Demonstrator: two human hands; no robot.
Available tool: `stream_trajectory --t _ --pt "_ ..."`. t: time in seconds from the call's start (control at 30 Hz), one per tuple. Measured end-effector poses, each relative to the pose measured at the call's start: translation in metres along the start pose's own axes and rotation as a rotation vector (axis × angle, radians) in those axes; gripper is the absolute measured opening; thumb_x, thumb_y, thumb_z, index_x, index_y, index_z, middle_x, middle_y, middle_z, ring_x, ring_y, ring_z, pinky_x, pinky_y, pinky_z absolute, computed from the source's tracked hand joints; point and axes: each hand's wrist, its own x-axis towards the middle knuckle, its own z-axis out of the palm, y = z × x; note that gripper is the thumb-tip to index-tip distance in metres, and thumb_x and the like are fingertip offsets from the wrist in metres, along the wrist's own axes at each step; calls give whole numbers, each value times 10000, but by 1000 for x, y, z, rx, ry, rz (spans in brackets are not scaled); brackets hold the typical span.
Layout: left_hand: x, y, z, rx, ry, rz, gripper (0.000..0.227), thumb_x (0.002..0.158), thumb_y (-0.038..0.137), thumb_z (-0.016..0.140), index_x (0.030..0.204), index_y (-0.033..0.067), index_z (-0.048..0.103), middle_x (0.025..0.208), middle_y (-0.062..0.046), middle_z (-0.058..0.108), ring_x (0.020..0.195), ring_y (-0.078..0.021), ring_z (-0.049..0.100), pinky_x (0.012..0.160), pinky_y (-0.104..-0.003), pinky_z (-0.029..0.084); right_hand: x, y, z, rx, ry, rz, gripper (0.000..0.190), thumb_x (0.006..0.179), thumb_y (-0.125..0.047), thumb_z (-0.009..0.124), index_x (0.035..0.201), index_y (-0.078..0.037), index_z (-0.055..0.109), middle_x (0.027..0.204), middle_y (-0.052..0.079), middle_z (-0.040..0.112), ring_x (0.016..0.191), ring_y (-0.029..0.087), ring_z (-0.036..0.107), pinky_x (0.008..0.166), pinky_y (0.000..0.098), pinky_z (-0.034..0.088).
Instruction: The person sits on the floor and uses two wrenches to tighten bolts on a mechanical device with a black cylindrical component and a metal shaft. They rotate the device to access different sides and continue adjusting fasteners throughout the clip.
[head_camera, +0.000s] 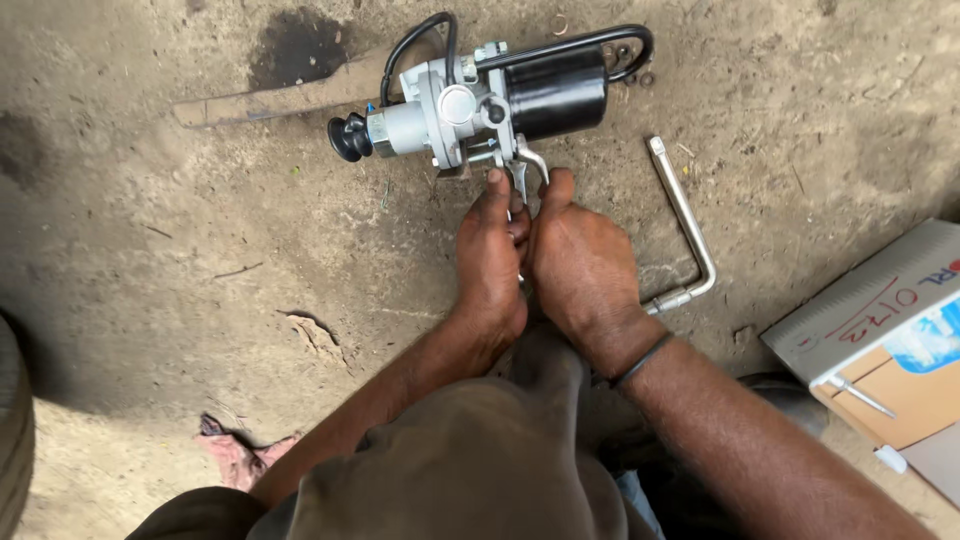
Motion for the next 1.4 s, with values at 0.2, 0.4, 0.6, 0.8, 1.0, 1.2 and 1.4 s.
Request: stream_trajectory --t 0.2,0.4,0.6,0.8,1.0,1.2,1.4 --pt "-4 39 2 537 12 -34 583 896 532 687 1003 -39 724 841 -1 707 824 -158 681 715 -334 567 -6 -13 14 40 46 -65 344 900 -108 634 1131 85 467 776 214 712 697 378 731 609 474 598" --pt "7 40 7 369 37 -210 486 871 441 751 948 -35 689 837 -121 701 840 -262 735 687 -395 636 -14 -16 11 234 72 -81 433 856 -22 610 1214 149 436 786 255 706 695 408 717 612 493 589" --pt "4 36 0 458 65 -66 465 873 454 772 922 0 685 752 -73 593 579 -157 517 440 -345 420 -47 -22 21 662 -110 67 367 974 -95 487 1253 125 399 782 263 711 678 416 731 592 490 603" --pt "8 40 7 593 101 -126 550 915 517 671 933 -33 660 769 -94 626 627 -177 593 463 -382 496 -48 -18 39 492 -94 43 364 968 -121 538 1195 121 389 794 300 699 727 463 708 622 534 585" --pt "-2 48 14 490 150 -60 602 869 469 707 1112 -82 699 945 -113 703 846 -205 626 676 -399 545 -54 -24 36 562 -67 0 381 955 -104 520 1240 106 380 835 321 701 764 488 695 648 561 562" --pt "3 48 21 469 150 0 568 904 480 703 1073 -61 685 915 -101 683 815 -185 611 664 -376 539 -49 -23 23 520 -221 101 525 880 -66 553 1323 96 323 835 316 699 763 476 700 639 553 566" --pt "3 43 17 509 86 -136 488 959 543 608 771 93 596 646 -10 530 515 -112 498 384 -324 412 -62 -17 11 301 -272 66 543 987 -70 468 1455 94 246 780 228 715 706 392 735 582 488 607"
